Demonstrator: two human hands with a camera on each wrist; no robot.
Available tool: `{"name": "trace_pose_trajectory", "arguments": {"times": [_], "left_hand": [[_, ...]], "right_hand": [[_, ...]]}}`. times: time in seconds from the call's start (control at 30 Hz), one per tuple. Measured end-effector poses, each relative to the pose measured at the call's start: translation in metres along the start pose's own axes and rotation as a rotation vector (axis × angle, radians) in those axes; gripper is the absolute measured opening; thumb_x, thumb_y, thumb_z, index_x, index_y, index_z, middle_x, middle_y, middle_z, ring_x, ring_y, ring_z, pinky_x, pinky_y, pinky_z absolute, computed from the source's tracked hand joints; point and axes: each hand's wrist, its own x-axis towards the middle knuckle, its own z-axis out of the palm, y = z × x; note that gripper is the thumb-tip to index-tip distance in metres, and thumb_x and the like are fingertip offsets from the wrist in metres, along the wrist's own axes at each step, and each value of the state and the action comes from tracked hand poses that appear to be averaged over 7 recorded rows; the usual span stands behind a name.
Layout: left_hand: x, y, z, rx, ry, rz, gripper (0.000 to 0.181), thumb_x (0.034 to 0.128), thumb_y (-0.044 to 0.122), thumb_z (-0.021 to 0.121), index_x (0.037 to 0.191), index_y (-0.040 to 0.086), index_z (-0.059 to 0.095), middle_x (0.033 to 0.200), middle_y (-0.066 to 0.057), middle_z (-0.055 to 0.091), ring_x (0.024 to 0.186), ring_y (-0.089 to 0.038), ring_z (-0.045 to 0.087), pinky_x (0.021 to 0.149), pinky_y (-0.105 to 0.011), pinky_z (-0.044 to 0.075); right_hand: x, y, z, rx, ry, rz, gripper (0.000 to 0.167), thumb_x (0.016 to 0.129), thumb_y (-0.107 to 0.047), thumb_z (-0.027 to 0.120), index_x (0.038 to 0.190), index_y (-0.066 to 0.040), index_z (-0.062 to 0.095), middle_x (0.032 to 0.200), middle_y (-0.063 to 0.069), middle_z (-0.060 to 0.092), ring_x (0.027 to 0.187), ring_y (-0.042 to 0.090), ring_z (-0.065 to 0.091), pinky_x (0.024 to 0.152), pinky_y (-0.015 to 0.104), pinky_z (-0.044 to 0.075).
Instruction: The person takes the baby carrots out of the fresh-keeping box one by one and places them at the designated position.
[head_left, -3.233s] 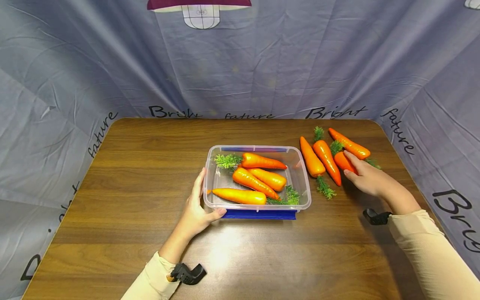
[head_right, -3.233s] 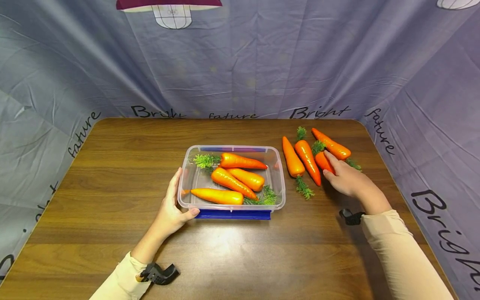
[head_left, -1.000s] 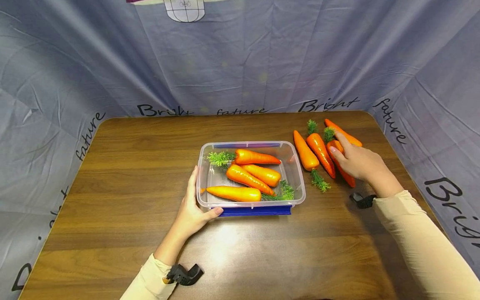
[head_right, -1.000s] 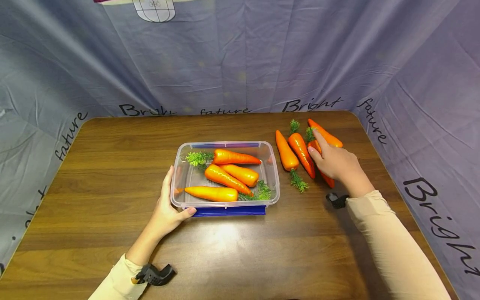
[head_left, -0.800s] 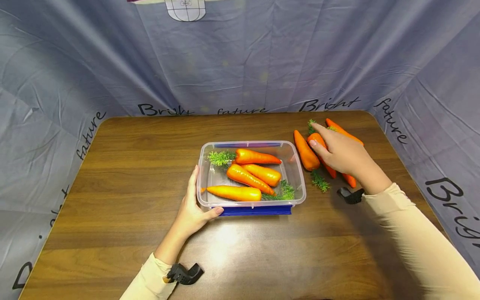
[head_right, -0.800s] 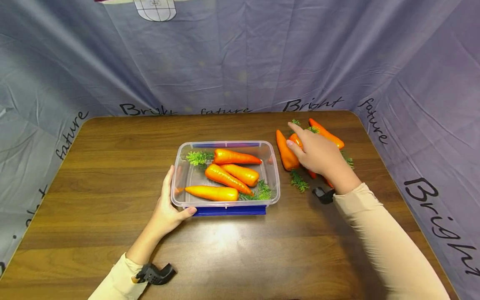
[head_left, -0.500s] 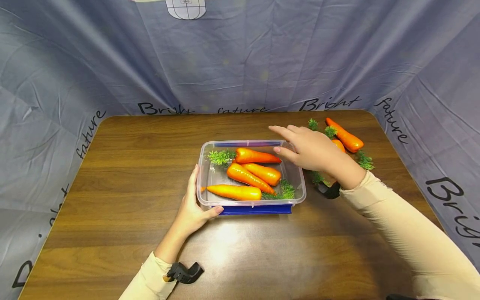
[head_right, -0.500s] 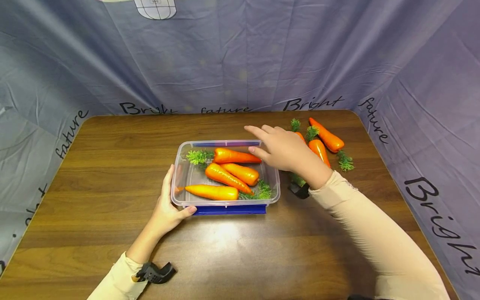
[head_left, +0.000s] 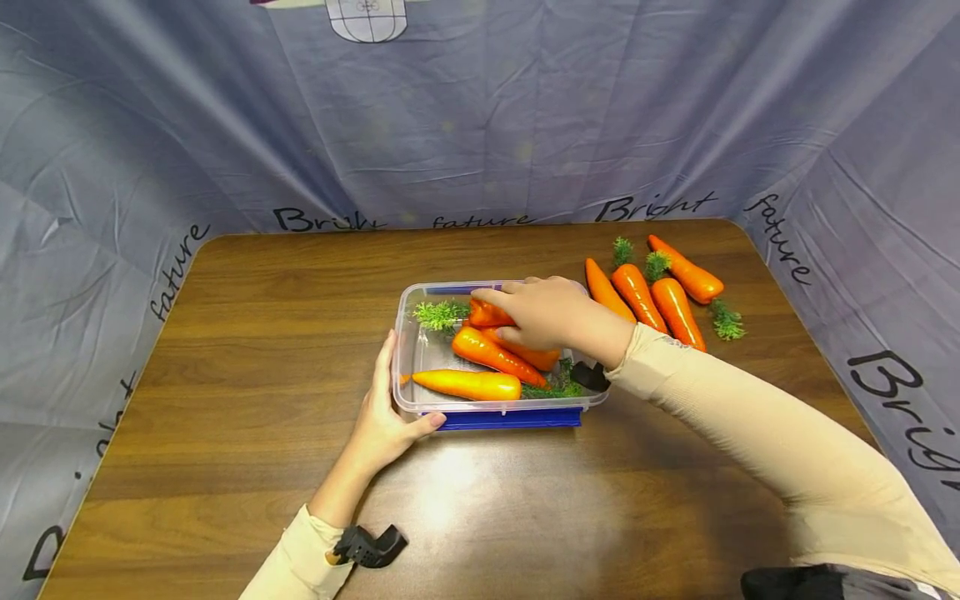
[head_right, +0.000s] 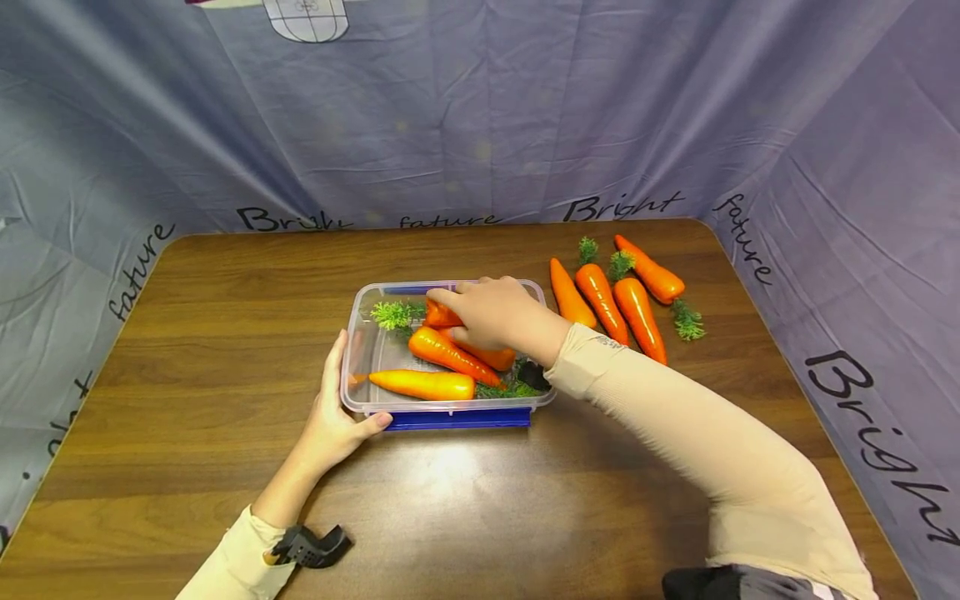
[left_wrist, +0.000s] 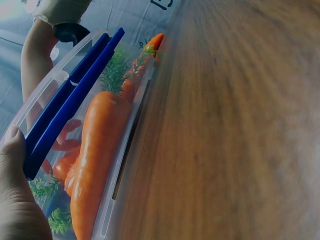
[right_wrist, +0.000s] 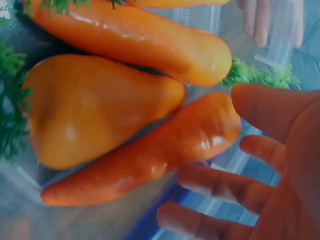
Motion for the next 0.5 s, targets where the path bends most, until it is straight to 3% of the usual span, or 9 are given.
{"name": "trace_pose_trajectory", "arguments": {"times": [0.13, 0.27, 0.5], "left_hand": [[0.010, 0.004, -0.018, 0.035, 0.005, 0.018, 0.128, 0.0675, 0.027, 0.092, 0.161, 0.030, 0.004, 0.166, -0.001, 0.020, 0.147, -0.029, 0.032, 0.117, -0.054, 0.028], [0.017, 0.007, -0.028, 0.054, 0.020, 0.033, 0.128, 0.0676, 0.029, 0.092, 0.160, 0.032, 0.004, 0.166, -0.001, 0.020, 0.144, -0.030, 0.037, 0.114, -0.055, 0.033], [0.009, -0.004, -0.006, 0.022, 0.014, 0.051, 0.125, 0.0709, 0.046, 0.088, 0.161, 0.027, 0.003, 0.164, -0.010, 0.026, 0.138, -0.032, 0.045, 0.111, -0.046, 0.041]], "right_hand": [[0.017, -0.007, -0.008, -0.031, 0.059, -0.016, 0.063, 0.097, -0.048, 0.057, 0.153, -0.028, 0.035, 0.150, 0.011, 0.050, 0.126, 0.037, 0.057, 0.092, 0.055, 0.053], [0.027, -0.011, -0.013, -0.028, 0.145, -0.049, 0.059, 0.095, -0.045, 0.063, 0.145, -0.023, 0.042, 0.136, 0.010, 0.057, 0.109, 0.035, 0.065, 0.083, 0.052, 0.057], [0.015, -0.004, 0.006, 0.053, 0.195, -0.092, 0.054, 0.091, -0.040, 0.071, 0.138, -0.023, 0.048, 0.118, 0.007, 0.055, 0.078, 0.026, 0.064, 0.058, 0.039, 0.056]]}}
